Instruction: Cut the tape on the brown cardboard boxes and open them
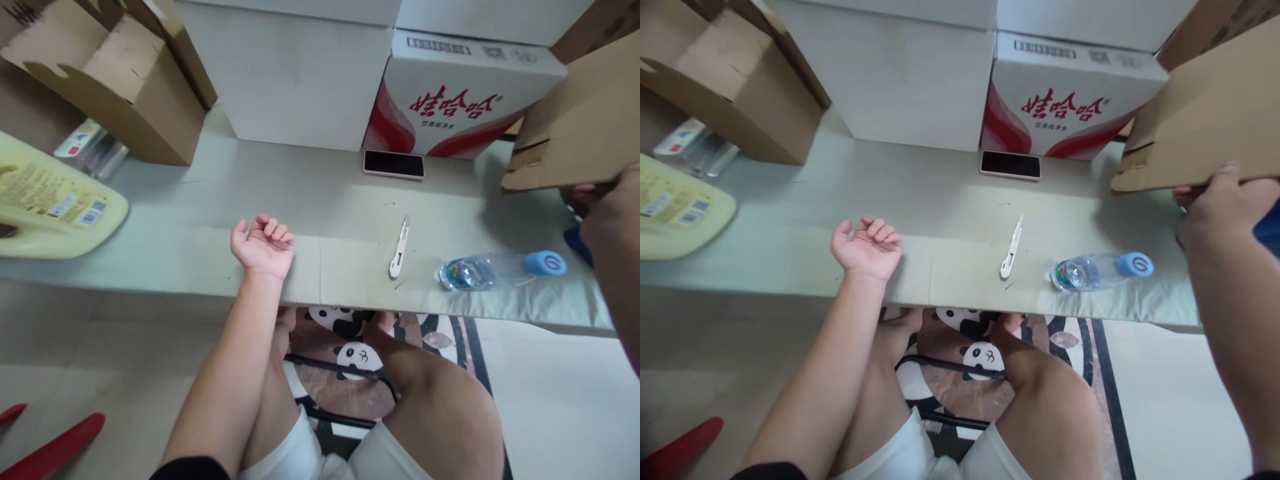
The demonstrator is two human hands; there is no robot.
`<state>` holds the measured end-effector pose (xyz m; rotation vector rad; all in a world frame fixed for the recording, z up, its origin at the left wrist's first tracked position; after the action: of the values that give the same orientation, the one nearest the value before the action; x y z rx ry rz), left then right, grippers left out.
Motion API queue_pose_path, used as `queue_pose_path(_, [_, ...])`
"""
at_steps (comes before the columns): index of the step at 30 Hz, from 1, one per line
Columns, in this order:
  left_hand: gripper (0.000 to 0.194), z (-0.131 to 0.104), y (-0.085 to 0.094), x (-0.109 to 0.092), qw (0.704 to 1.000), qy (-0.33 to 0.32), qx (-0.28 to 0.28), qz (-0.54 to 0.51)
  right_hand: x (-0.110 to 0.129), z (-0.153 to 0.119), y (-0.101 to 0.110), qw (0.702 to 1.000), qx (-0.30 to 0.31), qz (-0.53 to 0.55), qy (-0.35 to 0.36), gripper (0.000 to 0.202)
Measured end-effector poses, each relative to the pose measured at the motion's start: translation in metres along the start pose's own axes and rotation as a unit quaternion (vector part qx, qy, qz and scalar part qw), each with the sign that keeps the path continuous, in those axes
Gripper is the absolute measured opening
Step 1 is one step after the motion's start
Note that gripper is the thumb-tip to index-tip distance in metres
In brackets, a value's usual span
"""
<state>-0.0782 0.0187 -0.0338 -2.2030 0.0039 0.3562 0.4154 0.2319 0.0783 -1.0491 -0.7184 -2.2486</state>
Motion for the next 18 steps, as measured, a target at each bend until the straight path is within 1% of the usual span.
queue_pose_path(1, [0.045, 0.002, 0.0, -0.001, 1.0, -0.001, -0.002, 0.004, 0.001, 0.004, -0.008, 0.998, -0.007, -0.01, -0.059, 0.042])
queue_pose_path(3, [0.045, 0.005, -0.002, -0.003, 1.0, -0.009, -0.002, 0.009, 0.005, 0.004, -0.023, 0.986, 0.012, -0.013, -0.165, 0.043])
queue_pose_path(5, [0.046, 0.007, -0.004, -0.006, 1.0, -0.018, 0.001, 0.01, 0.014, -0.003, -0.031, 0.975, 0.052, -0.002, -0.218, 0.048])
queue_pose_path(7, [0.047, 0.007, -0.005, -0.008, 1.0, -0.019, 0.006, 0.007, 0.023, -0.015, -0.029, 0.969, 0.072, 0.0, -0.236, 0.052])
queue_pose_path(10, [0.047, 0.004, -0.006, -0.007, 1.0, -0.008, 0.016, 0.002, 0.035, -0.037, -0.013, 0.964, 0.087, -0.017, -0.25, 0.055])
queue_pose_path(12, [0.048, -0.001, -0.004, -0.008, 1.0, -0.002, 0.021, -0.006, 0.047, -0.048, -0.003, 0.964, 0.107, -0.015, -0.241, 0.057])
queue_pose_path(15, [0.048, -0.009, 0.002, -0.013, 0.999, 0.0, 0.024, -0.026, 0.074, -0.062, 0.003, 0.963, 0.163, 0.009, -0.214, 0.054])
queue_pose_path(18, [0.047, -0.017, 0.009, -0.022, 0.998, -0.003, 0.033, -0.055, 0.105, -0.078, -0.001, 0.959, 0.19, 0.016, -0.209, 0.051])
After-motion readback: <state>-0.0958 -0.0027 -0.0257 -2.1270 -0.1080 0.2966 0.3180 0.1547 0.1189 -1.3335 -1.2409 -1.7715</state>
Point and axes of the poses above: each hand's wrist, its own z-axis towards the middle knuckle, its own y-axis out of the back of the hand, x = y × z, the point moved 6 cm from there along z, towards the middle knuckle, and after that the axes turned 12 degrees about y, right-handed, at the moved point
